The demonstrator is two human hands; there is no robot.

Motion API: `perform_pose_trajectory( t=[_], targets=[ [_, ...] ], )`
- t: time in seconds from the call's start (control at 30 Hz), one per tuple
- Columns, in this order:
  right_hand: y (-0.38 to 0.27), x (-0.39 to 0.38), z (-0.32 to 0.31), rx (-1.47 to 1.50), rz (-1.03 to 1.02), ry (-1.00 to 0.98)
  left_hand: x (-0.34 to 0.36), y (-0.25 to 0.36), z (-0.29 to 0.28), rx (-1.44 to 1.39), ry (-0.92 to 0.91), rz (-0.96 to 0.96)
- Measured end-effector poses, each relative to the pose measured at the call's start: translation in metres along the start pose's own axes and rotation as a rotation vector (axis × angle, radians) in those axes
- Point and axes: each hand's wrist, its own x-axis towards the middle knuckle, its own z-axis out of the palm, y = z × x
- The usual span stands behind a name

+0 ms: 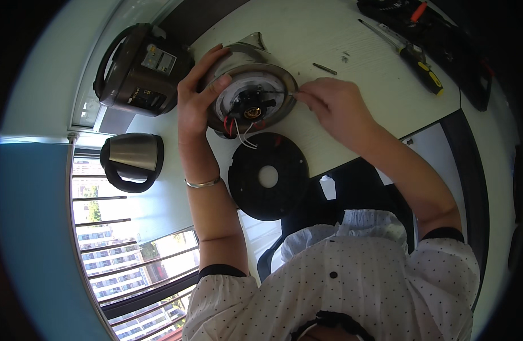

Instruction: The person uses a screwdriver to tighten screws on the internal wiring of a disassembled electric kettle base. They manipulate the wires and components within the metal housing while seated at a desk.

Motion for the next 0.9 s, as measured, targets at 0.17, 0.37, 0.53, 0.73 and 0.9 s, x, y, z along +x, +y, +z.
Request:
perform_pose_trajectory(
  t=[0.17, 0.37, 0.53, 0.73, 0.9],
  targets=[
    [0.008, -0.013, 0.0, -0.144, -0.192, 0.107, -0.002, 0.003, 0.002, -0.004, 0.009, -0.012],
    [-0.001, -0.005, -0.002, 0.275, 0.192, -0.004, 0.0, 0.003, 0.004, -0.028, 0.04, -0.05],
    [-0.001, 0.001, -0.001, 0.342, 0.346, -0.086, 0.002, 0.003, 0.004, -0.088, 0.038, -0.104],
    [0.004, 0.0, -0.004, 0.529, 0.476, -0.129, 0.003, 0.009, 0.008, -0.156, 0.004, -0.148],
    [0.003, 0.002, -0.003, 0.543, 0.482, -0.174, 0.006, 0.012, 0.009, -0.198, 0.003, -0.174]
  ],
)
